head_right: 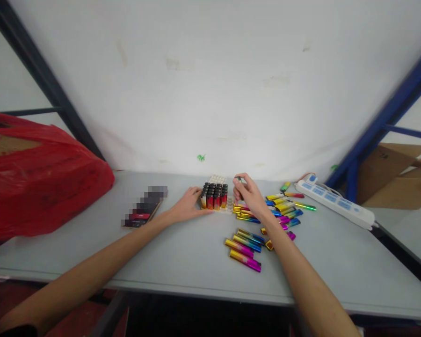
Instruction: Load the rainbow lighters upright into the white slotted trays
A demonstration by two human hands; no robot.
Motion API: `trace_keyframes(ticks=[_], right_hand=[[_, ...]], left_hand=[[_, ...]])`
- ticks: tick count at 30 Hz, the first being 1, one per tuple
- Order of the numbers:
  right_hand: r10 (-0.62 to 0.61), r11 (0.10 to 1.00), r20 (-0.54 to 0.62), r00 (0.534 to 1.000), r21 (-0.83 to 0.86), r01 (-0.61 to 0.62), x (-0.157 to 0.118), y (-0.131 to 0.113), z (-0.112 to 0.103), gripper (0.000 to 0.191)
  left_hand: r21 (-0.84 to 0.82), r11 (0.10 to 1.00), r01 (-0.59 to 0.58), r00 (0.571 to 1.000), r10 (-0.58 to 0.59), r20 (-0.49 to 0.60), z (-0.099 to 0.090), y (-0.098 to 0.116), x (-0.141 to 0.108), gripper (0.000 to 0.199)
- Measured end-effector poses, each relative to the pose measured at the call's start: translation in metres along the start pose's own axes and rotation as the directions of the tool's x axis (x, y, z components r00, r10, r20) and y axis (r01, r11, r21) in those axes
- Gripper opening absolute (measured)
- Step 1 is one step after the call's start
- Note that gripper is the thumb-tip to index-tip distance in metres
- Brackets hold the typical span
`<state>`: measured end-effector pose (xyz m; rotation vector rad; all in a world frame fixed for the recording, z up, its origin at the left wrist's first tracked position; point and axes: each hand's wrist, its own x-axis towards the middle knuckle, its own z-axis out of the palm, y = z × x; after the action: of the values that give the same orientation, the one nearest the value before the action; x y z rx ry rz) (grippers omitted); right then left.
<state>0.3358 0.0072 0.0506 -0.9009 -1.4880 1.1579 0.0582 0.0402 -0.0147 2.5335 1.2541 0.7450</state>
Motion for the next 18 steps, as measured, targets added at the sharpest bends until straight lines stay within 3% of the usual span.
trace_keyframes(ticks=[4,10,18], right_hand=[[0.068,0.995,-0.013,0.998,-0.077,-0.069,-0.008,0.017,0.002,0.069],[0.146,0.966,-0.078,0.986,-0.202,-0.159,-0.013,0.016,0.013,0.075],[0.145,0.945,-0.129,0.981,-0.274,-0.176,-0.015,0.016,0.026,0.065]], left_hand=[[-0.012,1.000,-0.003,1.000,0.003,-0.004,-0.001,0.002,-0.001,0.084],[-0.033,0.999,-0.010,1.000,0.010,-0.008,-0.002,0.000,-0.003,0.081],[-0.029,1.000,-0.012,1.000,0.012,0.002,-0.001,-0.002,-0.002,0.076]])
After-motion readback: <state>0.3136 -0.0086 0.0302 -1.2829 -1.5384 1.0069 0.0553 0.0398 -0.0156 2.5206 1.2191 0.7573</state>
